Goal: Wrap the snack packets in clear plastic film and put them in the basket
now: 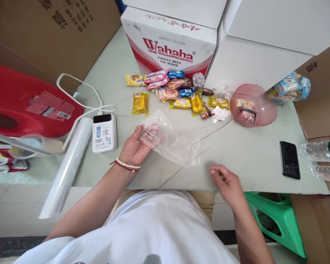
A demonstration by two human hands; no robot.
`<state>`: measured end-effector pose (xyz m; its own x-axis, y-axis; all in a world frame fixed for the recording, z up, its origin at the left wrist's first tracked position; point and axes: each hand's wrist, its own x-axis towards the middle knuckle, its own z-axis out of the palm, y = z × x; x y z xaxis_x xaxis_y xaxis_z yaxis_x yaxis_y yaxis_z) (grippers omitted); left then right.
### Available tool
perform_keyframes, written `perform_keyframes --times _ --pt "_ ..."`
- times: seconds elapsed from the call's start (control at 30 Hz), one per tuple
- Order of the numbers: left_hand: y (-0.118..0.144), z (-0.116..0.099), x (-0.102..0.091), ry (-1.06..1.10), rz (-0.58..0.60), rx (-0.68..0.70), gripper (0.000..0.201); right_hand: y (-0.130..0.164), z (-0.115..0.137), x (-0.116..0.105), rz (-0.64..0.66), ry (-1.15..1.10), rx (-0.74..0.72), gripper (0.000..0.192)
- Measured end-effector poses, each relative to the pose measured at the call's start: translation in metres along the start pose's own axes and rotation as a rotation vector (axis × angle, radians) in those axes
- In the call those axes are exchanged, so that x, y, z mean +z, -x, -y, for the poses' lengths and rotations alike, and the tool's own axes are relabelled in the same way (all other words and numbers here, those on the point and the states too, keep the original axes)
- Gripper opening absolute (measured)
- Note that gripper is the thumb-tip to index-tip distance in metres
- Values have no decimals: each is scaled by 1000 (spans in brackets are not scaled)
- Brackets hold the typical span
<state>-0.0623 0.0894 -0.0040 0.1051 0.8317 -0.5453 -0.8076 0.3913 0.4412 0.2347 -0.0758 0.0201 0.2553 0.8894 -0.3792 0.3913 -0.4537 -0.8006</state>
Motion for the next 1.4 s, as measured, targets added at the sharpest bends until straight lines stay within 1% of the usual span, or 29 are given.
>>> perform_keyframes --times 0.03,0.07,0.1,0.13,0.17,0.2,0.23,0.27,0.33,0.37,0.4,0.47,0.53,0.6,0.67,0.7,0.8,0.87,0.9,0.93,0.97,1.03,1.13,1.17,1.2,1.23,1.3,1.33,1.4 --pt "-2 2 0 -31 21 -12 15 -3 6 -6 -121 49 -86 35" --pt "-3 4 0 -59 41 -21 14 -7 14 -7 -208 91 -188 30" --pt "-5 7 1 -82 59 -30 13 -13 24 -2 -243 130 -295 27" --pt "-6 9 1 -99 74 -37 13 -21 33 6 -231 170 -397 27" --pt "-8 10 3 -112 88 -43 13 -29 41 18 -184 213 -477 30" --pt "-9 10 4 -123 100 -45 15 -39 47 32 -134 257 -525 38" --pt "-11 9 4 -130 111 -41 16 -49 50 46 -92 295 -537 47" --pt "-13 7 5 -132 117 -27 18 -58 51 58 -57 328 -519 48" --pt "-19 0 3 -124 112 26 18 -75 45 73 -29 355 -445 34" --pt "-22 -4 2 -115 103 55 18 -80 40 75 -33 346 -402 26" --pt "-25 -7 0 -105 92 80 18 -84 34 74 -44 325 -359 22" --pt "-30 -12 -3 -94 80 97 17 -85 24 64 -79 275 -293 21" --pt "-32 -12 -5 -96 84 99 15 -77 20 52 -167 279 -277 23" --pt "-29 -6 -5 -126 80 144 14 -63 21 44 -310 330 -339 25" --pt "-21 1 -5 -199 56 251 25 -48 27 43 -420 370 -451 24" --pt "-15 6 -7 -254 39 316 33 -42 31 46 -420 381 -514 21" --pt "9 17 -17 -465 -51 520 46 -32 40 62 -297 403 -656 18" --pt "25 23 -27 -613 -157 638 44 -33 44 73 -255 414 -655 24" --pt "33 25 -32 -674 -195 661 38 -36 46 77 -263 412 -634 28" --pt "39 27 -36 -723 -205 647 31 -40 48 80 -283 406 -612 31" --pt "44 29 -38 -760 -185 601 25 -45 50 80 -315 398 -595 33" --pt "50 32 -38 -801 -87 451 18 -61 55 76 -404 389 -585 40" --pt "45 39 -25 -830 50 242 20 -100 61 59 -478 451 -581 65" --pt "41 42 -19 -832 80 187 21 -115 62 52 -466 485 -563 72" --pt "36 46 -12 -827 107 137 22 -129 63 44 -436 519 -529 74" --pt "30 50 -4 -817 131 94 22 -142 63 38 -393 548 -487 68" --pt "19 60 13 -783 166 25 24 -155 61 30 -320 589 -424 43" --pt "14 65 21 -766 179 -3 25 -154 59 30 -298 602 -422 32" --pt "6 74 37 -741 191 -38 29 -141 53 36 -291 631 -468 28"
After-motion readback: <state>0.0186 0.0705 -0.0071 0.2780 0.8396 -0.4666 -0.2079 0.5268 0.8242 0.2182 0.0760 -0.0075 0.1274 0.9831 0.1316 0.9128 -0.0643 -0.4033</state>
